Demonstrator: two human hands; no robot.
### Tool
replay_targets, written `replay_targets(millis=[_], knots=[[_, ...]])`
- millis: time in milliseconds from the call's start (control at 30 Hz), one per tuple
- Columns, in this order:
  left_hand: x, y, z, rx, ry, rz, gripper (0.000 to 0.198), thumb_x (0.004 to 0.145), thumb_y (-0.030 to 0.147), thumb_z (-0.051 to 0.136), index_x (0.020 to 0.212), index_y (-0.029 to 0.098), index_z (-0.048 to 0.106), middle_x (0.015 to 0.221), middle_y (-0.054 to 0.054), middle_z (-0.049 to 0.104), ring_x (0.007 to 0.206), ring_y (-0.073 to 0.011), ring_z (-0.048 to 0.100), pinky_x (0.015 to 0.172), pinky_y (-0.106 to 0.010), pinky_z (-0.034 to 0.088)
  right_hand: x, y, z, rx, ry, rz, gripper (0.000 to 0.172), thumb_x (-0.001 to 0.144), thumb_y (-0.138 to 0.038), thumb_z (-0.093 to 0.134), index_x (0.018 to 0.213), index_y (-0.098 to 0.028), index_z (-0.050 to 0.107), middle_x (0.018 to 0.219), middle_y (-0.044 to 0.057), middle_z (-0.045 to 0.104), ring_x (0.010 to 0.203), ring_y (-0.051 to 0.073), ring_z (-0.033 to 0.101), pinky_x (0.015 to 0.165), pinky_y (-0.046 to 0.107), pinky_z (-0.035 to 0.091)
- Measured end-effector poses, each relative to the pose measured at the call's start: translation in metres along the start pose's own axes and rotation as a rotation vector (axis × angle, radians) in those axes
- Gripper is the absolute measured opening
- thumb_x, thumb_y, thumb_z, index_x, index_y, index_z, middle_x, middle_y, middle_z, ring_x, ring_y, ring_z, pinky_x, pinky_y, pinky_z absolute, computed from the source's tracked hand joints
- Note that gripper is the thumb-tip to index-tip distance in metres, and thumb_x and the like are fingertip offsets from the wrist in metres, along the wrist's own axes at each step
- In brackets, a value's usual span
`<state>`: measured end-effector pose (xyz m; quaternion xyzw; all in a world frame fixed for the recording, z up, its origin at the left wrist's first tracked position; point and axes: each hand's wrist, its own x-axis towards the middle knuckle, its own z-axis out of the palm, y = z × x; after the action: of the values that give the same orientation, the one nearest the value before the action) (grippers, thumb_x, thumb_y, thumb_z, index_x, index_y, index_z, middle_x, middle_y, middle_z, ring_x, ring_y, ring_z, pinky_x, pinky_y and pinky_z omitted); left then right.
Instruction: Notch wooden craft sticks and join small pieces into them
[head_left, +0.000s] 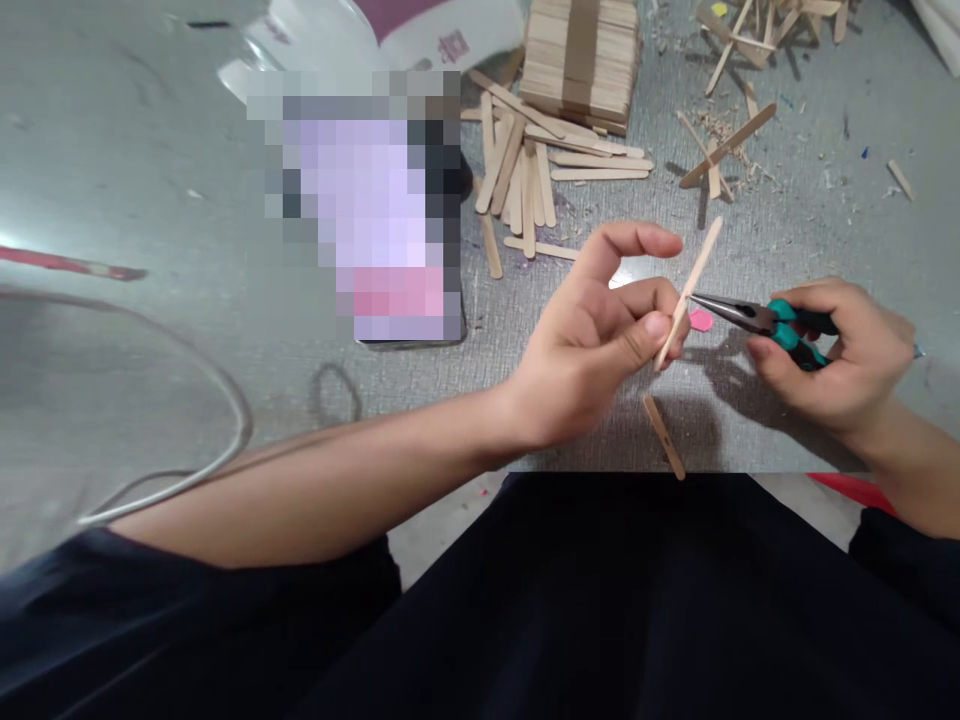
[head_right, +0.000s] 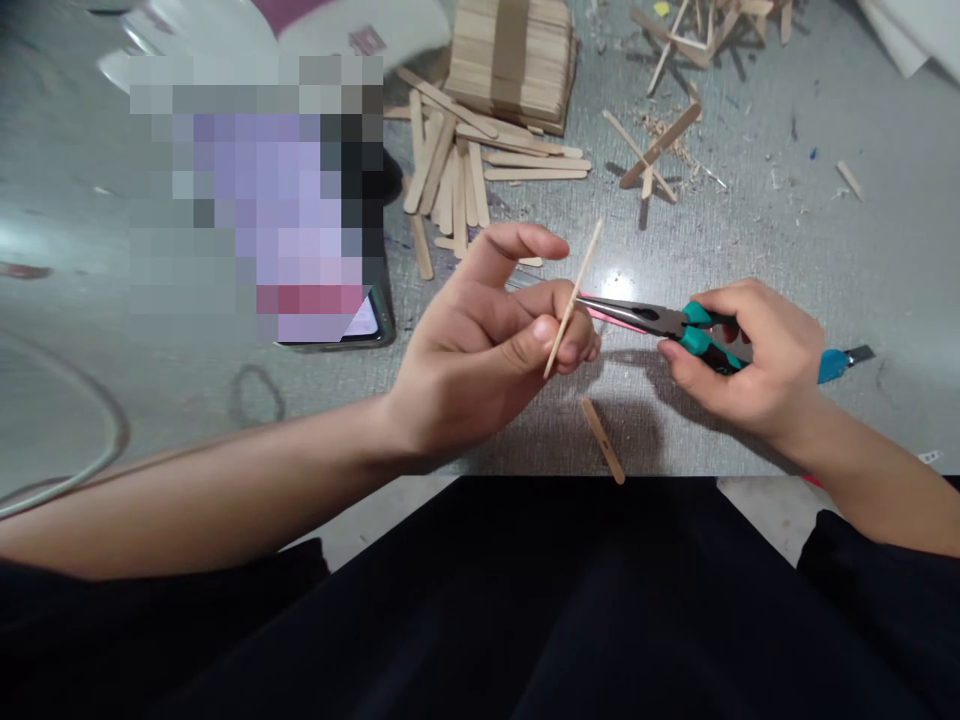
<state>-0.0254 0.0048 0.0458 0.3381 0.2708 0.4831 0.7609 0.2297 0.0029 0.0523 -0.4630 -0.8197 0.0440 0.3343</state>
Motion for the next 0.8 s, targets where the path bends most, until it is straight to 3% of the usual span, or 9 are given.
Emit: replay_targets(millis=[233, 467, 667, 800], knots=[[0.0, 0.0, -0.003, 0.347, 0.096, 0.317, 0.016, 0.101, 0.026, 0.073, 0.117, 0.024, 0.07, 0.078, 0.001, 0.059, 0.069, -0.014, 0.054, 0.063, -0.028, 0.043, 0.003, 0.003, -0.005, 0.034, -0.074, 0.03, 0.026, 0.089, -0.051, 0.082, 0.1, -0.03, 0.071, 0.079, 0.0, 0.073, 0.062, 0.019, 0.064, 0.055, 0.037, 0.052], [0.003, -0.003, -0.005, 0.42, 0.147, 0.37, 0.019, 0.104, 0.028, 0.073, 0.122, 0.027, 0.076, 0.08, 0.001, 0.062, 0.069, -0.0126, 0.055, 0.07, -0.028, 0.049, 0.005, 0.011, -0.002, 0.015, -0.076, 0.059, 0.022, 0.091, -0.048, 0.08, 0.102, -0.031, 0.073, 0.08, 0.001, 0.07, 0.064, 0.02, 0.062, 0.059, 0.04, 0.053], [0.002, -0.003, -0.001, 0.399, 0.199, 0.249, 0.023, 0.1, 0.026, 0.076, 0.122, 0.025, 0.071, 0.08, 0.0, 0.065, 0.069, -0.0143, 0.063, 0.067, -0.029, 0.053, 0.005, 0.017, 0.004, 0.053, -0.05, 0.081, 0.025, 0.089, -0.044, 0.083, 0.108, -0.03, 0.074, 0.086, 0.001, 0.074, 0.073, 0.022, 0.069, 0.064, 0.039, 0.056], [0.004, -0.005, -0.004, 0.485, 0.141, 0.29, 0.026, 0.1, 0.02, 0.071, 0.125, 0.026, 0.065, 0.085, 0.001, 0.066, 0.066, -0.0131, 0.067, 0.067, -0.03, 0.06, 0.003, 0.016, 0.004, 0.064, -0.028, 0.088, 0.026, 0.09, -0.042, 0.082, 0.112, -0.03, 0.075, 0.095, 0.004, 0.078, 0.083, 0.024, 0.075, 0.073, 0.042, 0.06]])
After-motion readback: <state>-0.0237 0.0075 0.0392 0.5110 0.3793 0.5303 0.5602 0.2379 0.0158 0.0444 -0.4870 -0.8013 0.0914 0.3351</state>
